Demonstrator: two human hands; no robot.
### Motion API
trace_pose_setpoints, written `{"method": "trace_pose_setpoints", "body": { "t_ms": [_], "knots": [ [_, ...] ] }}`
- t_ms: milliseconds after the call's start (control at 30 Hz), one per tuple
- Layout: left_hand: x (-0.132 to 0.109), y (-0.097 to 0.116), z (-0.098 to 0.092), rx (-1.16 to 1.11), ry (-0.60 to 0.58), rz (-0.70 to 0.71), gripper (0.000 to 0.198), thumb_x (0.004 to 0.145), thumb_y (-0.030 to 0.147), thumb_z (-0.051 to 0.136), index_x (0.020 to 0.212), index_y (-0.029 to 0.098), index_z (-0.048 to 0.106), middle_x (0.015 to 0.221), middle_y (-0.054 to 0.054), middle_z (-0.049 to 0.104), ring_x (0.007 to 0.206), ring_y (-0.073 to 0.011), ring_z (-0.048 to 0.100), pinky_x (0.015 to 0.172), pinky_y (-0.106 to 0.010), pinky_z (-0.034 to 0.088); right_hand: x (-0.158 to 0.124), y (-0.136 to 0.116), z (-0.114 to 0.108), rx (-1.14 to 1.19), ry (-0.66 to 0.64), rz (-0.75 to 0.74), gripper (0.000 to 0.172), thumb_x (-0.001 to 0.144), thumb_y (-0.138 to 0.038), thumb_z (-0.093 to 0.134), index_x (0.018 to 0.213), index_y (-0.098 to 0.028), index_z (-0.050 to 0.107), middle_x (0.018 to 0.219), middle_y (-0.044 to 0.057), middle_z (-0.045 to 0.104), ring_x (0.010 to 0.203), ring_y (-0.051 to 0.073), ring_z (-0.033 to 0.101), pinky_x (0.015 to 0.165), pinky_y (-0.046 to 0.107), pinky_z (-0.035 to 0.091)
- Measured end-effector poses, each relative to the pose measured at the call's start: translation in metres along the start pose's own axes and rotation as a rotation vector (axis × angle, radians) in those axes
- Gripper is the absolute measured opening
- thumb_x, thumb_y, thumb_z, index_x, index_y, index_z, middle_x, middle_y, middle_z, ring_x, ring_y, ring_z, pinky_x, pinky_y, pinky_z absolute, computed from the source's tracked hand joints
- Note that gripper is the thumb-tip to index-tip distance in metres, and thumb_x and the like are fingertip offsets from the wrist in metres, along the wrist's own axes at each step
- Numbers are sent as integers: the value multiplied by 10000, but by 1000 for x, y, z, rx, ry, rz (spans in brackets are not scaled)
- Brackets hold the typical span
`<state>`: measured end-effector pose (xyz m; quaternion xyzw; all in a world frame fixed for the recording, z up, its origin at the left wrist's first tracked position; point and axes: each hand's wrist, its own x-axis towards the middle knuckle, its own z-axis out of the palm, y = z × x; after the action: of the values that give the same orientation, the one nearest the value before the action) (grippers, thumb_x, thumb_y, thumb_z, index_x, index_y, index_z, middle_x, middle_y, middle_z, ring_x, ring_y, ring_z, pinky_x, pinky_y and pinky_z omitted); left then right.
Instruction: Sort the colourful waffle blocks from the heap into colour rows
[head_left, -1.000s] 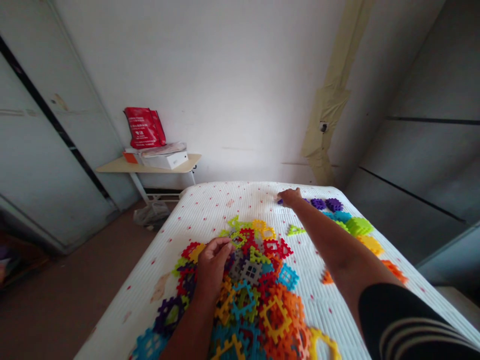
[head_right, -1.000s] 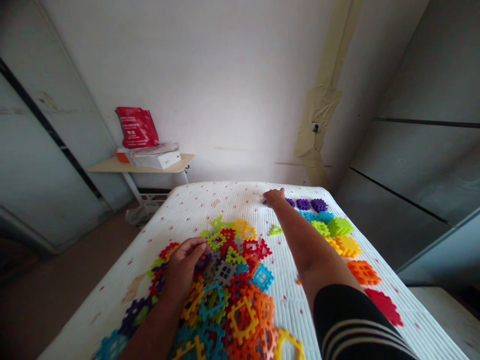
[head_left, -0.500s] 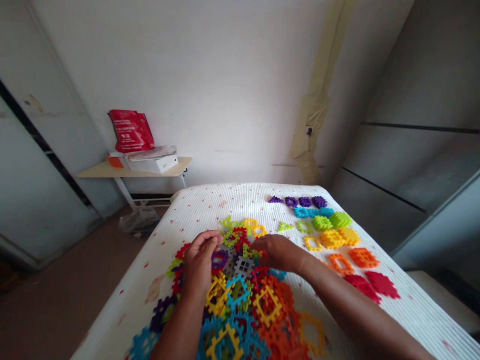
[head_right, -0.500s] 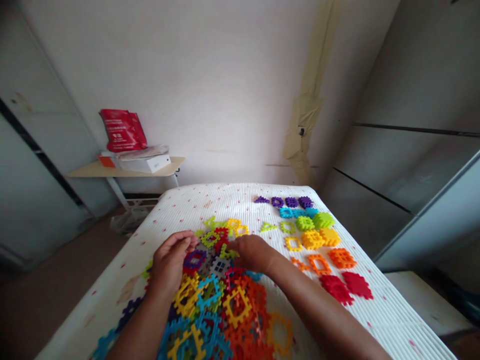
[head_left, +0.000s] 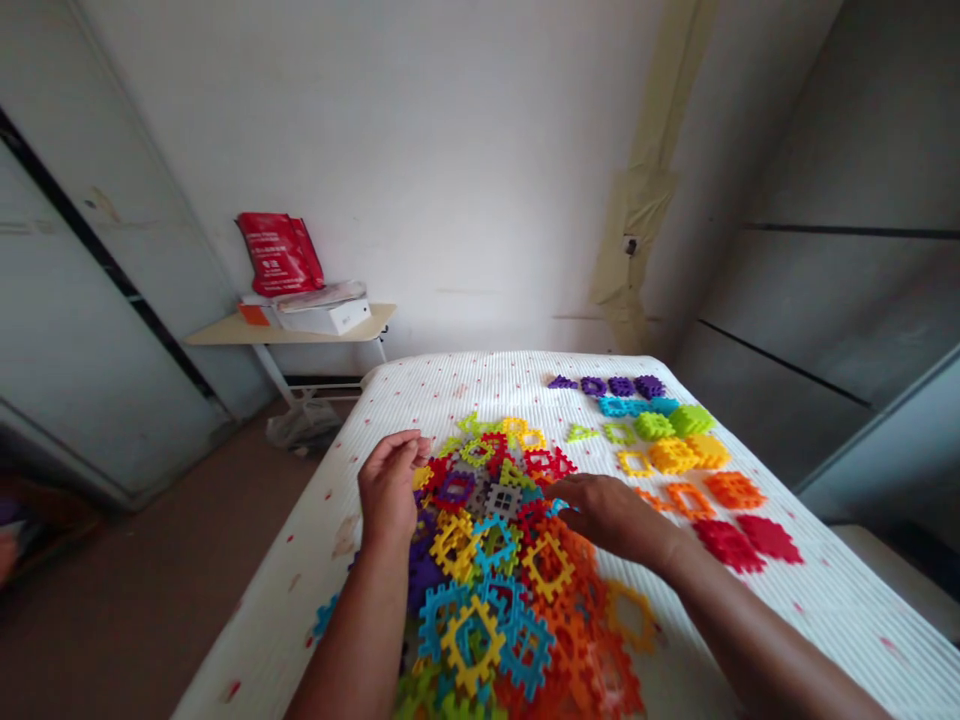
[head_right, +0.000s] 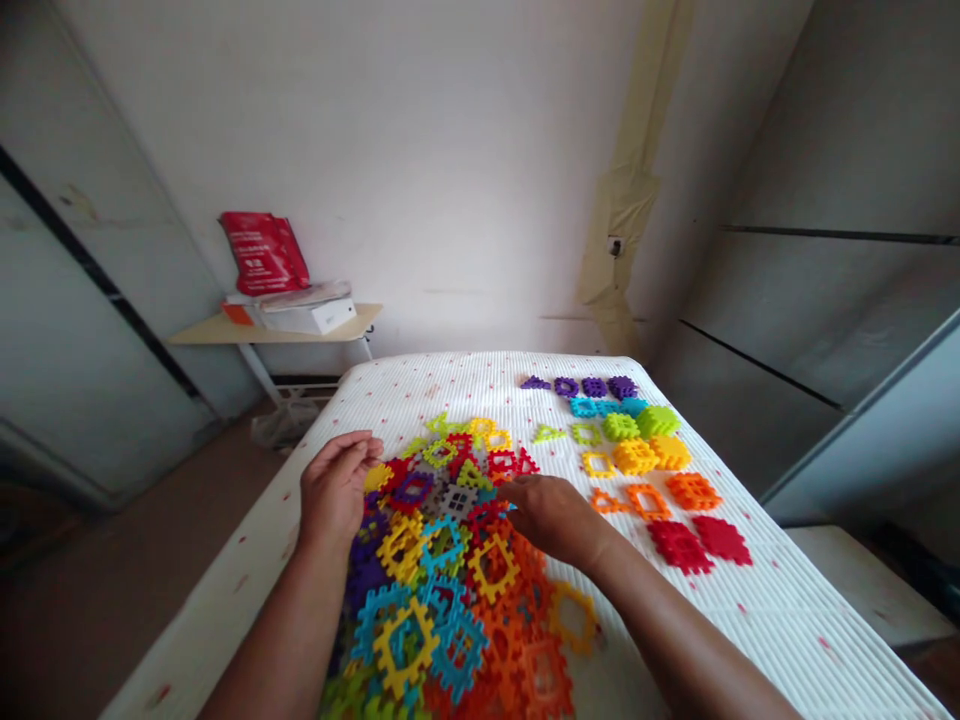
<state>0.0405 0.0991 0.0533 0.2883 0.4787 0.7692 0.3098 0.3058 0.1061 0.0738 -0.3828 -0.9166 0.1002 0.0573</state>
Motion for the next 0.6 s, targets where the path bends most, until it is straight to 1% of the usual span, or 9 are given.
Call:
{"method": "trace_pose_setpoints", "body": {
  "t_ms": [67, 133, 233, 267, 300, 367, 467, 533, 600],
  "knots": [
    [3, 2, -4, -4, 23, 8, 203, 605, 259, 655, 769, 146, 618, 639, 3, 642, 604, -117, 580, 615, -253, 438, 4, 9, 1, -40, 34, 28, 302, 804, -156, 466, 1032, -256, 636, 976, 37, 670, 886, 168, 609, 776, 264, 440],
    [5, 2, -8, -19, 47, 11, 206, 598, 253, 657, 768, 142, 618, 624, 7, 637, 593, -113, 575, 598, -243, 431, 15, 29, -5, -104, 120, 103, 295, 795, -149, 473, 1020, -235, 641, 1003, 47, 664, 932, 177, 597, 813, 271, 432],
    [9, 1, -13, -43, 84, 15, 215, 576, 237, 670, 761, 138, 627, 605, 12, 636, 580, -104, 568, 590, -232, 428, 38, 80, -27, -196, 233, 346, 323, 802, -182, 481, 1098, -210, 607, 1114, 57, 628, 1008, 182, 574, 854, 260, 419],
    [10, 0, -13, -45, 90, 12, 218, 566, 235, 676, 756, 137, 632, 601, 12, 637, 578, -103, 569, 592, -231, 430, 46, 100, -37, -223, 221, 460, 338, 807, -199, 481, 1126, -210, 591, 1119, 56, 627, 1006, 184, 578, 849, 256, 423],
    [10, -1, -14, -41, 98, 7, 223, 559, 234, 682, 754, 137, 636, 599, 12, 638, 582, -104, 572, 596, -231, 433, 53, 119, -46, -245, 217, 529, 356, 807, -202, 479, 1149, -189, 578, 1106, 78, 632, 996, 202, 586, 829, 272, 436],
    [11, -2, -14, -25, 112, -12, 233, 545, 237, 693, 751, 140, 642, 598, 13, 642, 592, -107, 579, 606, -232, 440, 68, 152, -61, -280, 208, 615, 402, 802, -211, 487, 1195, -151, 544, 1117, 119, 622, 998, 237, 587, 804, 302, 451],
    [11, -2, -13, 9, 137, -31, 244, 530, 246, 702, 744, 148, 641, 607, 15, 647, 599, -112, 584, 613, -240, 452, 89, 184, -68, -305, 162, 635, 473, 760, -220, 553, 1229, -168, 520, 1162, 112, 600, 1025, 236, 574, 814, 295, 452],
    [12, -3, -14, 33, 146, -34, 246, 527, 255, 701, 741, 153, 636, 611, 17, 647, 593, -117, 584, 604, -249, 459, 103, 195, -63, -308, 108, 618, 527, 714, -229, 613, 1232, -201, 521, 1174, 90, 597, 1032, 223, 571, 824, 281, 449],
    [13, -4, -16, 64, 157, -28, 246, 532, 264, 699, 745, 158, 634, 618, 17, 649, 591, -120, 586, 591, -248, 461, 116, 204, -57, -310, 55, 607, 557, 682, -251, 651, 1223, -200, 530, 1171, 97, 596, 1034, 232, 569, 822, 290, 452]
  ]
}}
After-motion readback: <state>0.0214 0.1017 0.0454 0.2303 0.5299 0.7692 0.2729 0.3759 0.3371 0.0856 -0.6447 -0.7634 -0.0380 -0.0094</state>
